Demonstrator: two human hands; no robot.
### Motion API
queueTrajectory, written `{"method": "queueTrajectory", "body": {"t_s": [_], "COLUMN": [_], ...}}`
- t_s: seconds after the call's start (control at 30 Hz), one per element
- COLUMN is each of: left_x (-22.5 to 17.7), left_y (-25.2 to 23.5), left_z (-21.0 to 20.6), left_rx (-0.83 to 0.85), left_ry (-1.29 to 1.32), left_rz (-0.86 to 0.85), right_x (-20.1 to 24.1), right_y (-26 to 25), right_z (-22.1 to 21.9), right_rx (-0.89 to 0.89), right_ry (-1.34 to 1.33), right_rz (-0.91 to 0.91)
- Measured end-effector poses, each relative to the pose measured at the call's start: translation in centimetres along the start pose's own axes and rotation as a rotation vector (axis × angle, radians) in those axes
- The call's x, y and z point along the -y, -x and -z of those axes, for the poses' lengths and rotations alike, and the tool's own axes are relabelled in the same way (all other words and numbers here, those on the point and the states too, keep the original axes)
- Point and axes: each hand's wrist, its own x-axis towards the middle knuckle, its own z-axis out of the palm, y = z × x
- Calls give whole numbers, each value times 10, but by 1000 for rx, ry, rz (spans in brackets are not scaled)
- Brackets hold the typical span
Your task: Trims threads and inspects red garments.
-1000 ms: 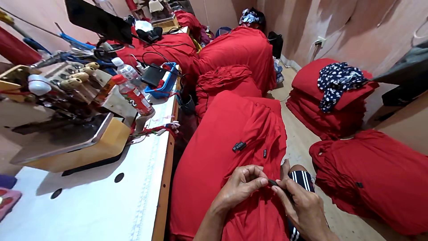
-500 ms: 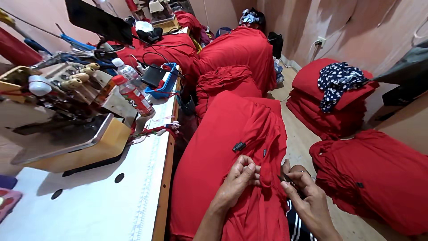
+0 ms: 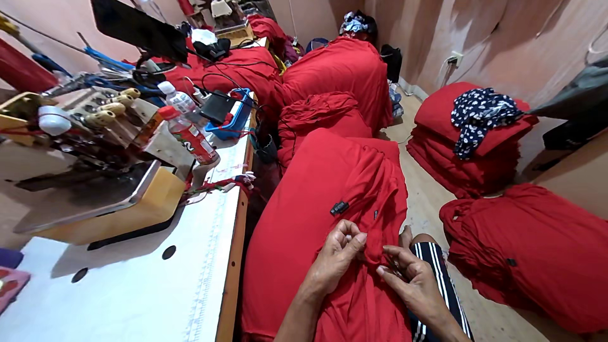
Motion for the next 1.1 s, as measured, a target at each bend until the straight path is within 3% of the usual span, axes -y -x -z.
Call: {"method": "queueTrajectory", "body": {"t_s": [0.27, 0.77, 0.97, 1.1], "left_x": [-2, 2, -1, -4], "left_y": [1, 1, 2, 1], "left_z": [1, 7, 5, 0], "left_rx": [53, 88, 38, -165], "left_ry": [25, 40, 43, 57], "left_rz": [6, -118, -90, -103], "right_x": [-3, -6, -9, -7], "right_y": [-3, -11, -10, -6], "right_z": [-2, -5, -6, -5], "right_rx": [-62, 87, 22, -65], "right_ry": [-50, 17, 50, 186], "right_rz": [66, 50, 84, 317]}}
